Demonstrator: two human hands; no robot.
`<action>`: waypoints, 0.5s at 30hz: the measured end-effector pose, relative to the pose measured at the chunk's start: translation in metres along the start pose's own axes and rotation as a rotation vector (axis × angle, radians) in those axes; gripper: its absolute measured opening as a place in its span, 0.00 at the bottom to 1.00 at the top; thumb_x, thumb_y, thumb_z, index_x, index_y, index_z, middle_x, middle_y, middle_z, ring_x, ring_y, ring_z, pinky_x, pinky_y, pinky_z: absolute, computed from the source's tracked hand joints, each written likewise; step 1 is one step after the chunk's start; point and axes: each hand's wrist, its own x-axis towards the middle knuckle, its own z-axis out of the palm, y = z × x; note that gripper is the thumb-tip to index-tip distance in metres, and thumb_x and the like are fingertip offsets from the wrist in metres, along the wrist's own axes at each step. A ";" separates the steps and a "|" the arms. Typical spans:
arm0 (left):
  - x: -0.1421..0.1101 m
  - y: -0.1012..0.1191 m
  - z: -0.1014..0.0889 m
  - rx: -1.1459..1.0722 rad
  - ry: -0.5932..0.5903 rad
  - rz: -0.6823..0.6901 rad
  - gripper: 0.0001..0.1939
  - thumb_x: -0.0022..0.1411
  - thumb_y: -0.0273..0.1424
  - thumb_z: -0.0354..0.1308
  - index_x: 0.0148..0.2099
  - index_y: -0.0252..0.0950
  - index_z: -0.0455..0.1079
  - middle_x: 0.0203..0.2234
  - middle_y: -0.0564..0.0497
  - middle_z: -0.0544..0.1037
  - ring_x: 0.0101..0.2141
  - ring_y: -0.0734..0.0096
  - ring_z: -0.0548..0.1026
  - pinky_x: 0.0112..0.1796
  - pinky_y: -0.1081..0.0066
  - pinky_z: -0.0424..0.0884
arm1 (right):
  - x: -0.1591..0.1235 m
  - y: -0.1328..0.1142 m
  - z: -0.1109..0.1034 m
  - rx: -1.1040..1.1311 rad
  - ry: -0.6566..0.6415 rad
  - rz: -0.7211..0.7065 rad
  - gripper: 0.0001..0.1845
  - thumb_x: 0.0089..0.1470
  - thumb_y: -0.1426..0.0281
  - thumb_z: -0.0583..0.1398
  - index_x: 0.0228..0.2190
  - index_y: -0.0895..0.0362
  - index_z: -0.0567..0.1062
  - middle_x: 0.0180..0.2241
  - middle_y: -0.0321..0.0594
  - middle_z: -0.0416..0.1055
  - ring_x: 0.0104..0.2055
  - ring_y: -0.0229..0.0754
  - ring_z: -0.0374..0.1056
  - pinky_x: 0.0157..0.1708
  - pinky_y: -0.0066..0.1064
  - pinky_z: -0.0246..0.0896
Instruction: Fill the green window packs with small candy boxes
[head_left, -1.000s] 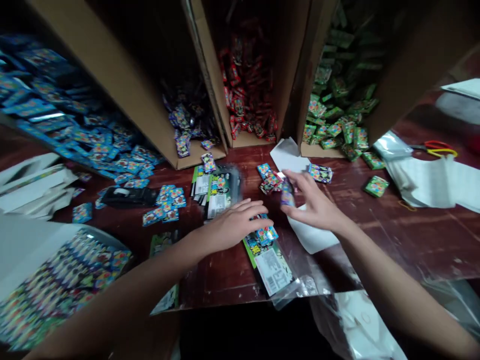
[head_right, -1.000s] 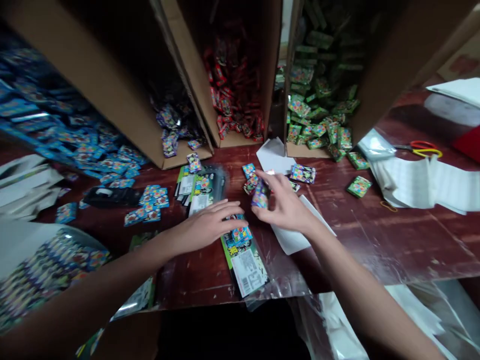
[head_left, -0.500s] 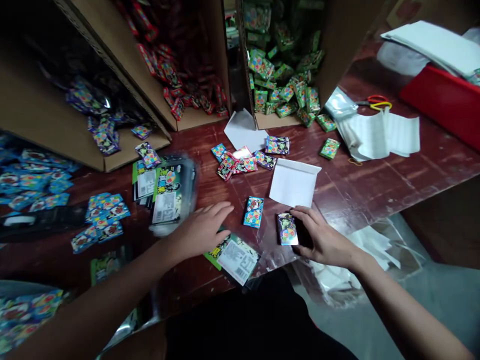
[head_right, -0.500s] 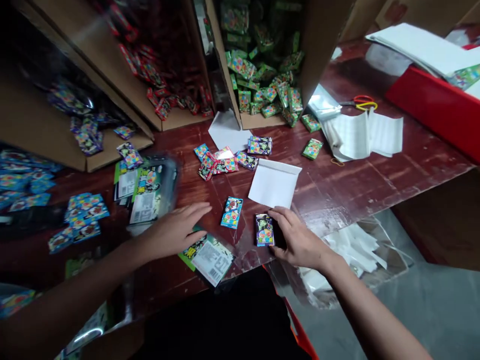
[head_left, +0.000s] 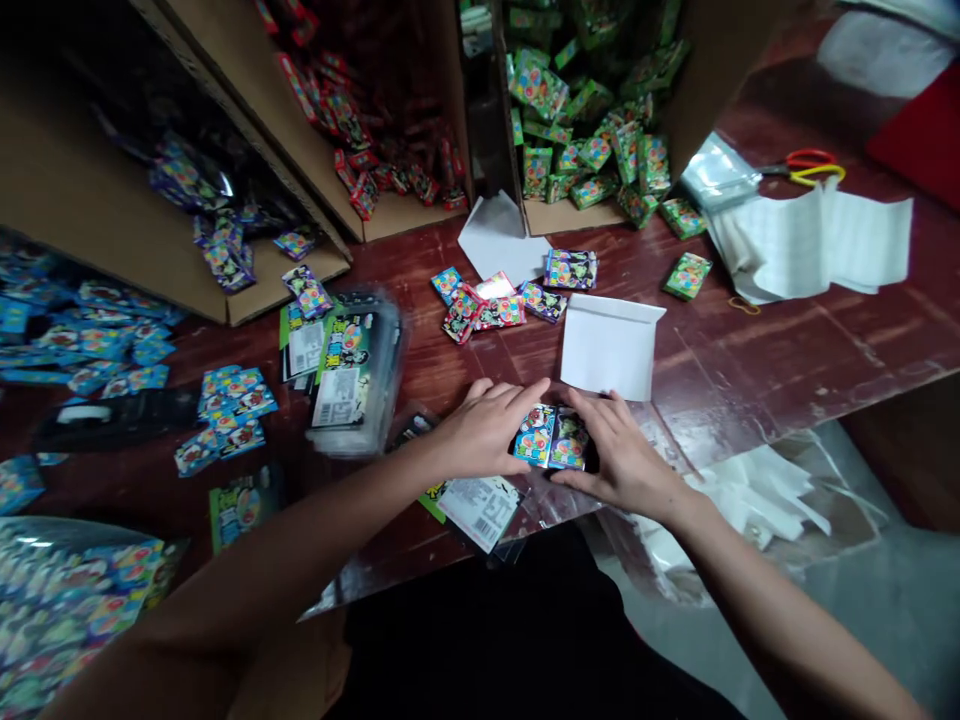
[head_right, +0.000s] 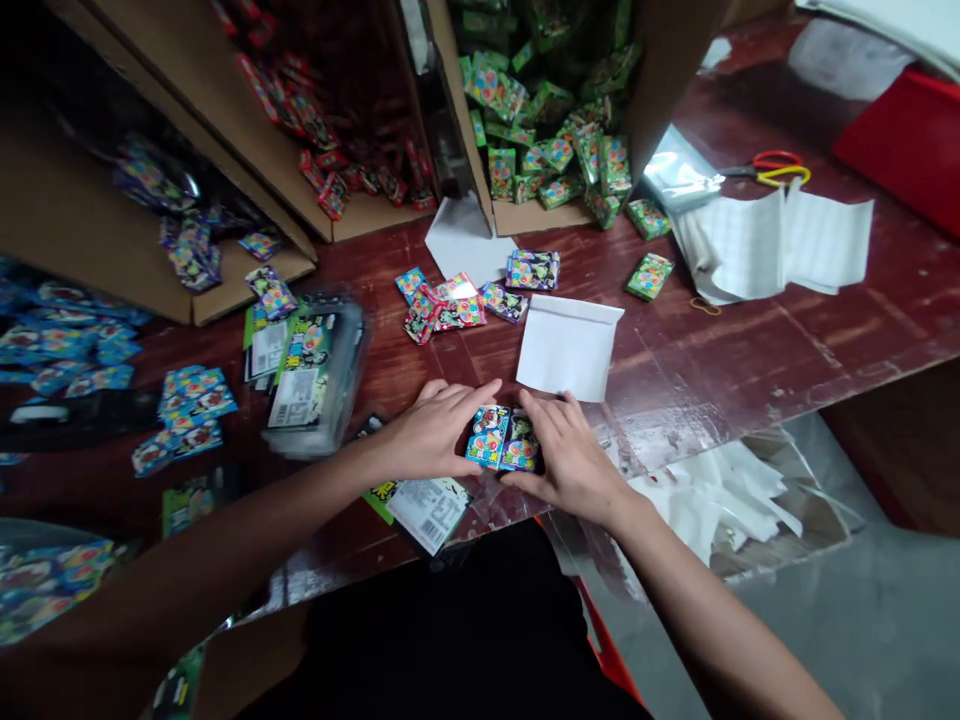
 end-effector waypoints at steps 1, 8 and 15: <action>-0.001 0.002 0.003 -0.010 0.009 0.001 0.55 0.53 0.45 0.69 0.73 0.34 0.42 0.60 0.38 0.70 0.57 0.50 0.68 0.57 0.54 0.57 | 0.002 -0.001 0.003 0.016 0.011 -0.009 0.59 0.54 0.46 0.63 0.70 0.59 0.39 0.63 0.55 0.61 0.64 0.59 0.57 0.67 0.61 0.40; -0.029 0.004 -0.003 -0.043 -0.018 -0.008 0.66 0.50 0.52 0.70 0.74 0.36 0.31 0.69 0.34 0.55 0.67 0.47 0.56 0.63 0.52 0.49 | 0.006 -0.005 0.004 -0.005 0.073 0.009 0.48 0.53 0.50 0.65 0.67 0.51 0.54 0.57 0.45 0.70 0.57 0.58 0.63 0.66 0.66 0.33; -0.088 0.005 -0.025 0.044 -0.219 0.032 0.45 0.55 0.42 0.67 0.70 0.41 0.53 0.65 0.43 0.63 0.64 0.49 0.59 0.65 0.50 0.44 | -0.012 -0.010 -0.008 0.000 0.367 0.063 0.47 0.48 0.52 0.69 0.64 0.50 0.58 0.54 0.45 0.71 0.51 0.55 0.66 0.66 0.67 0.34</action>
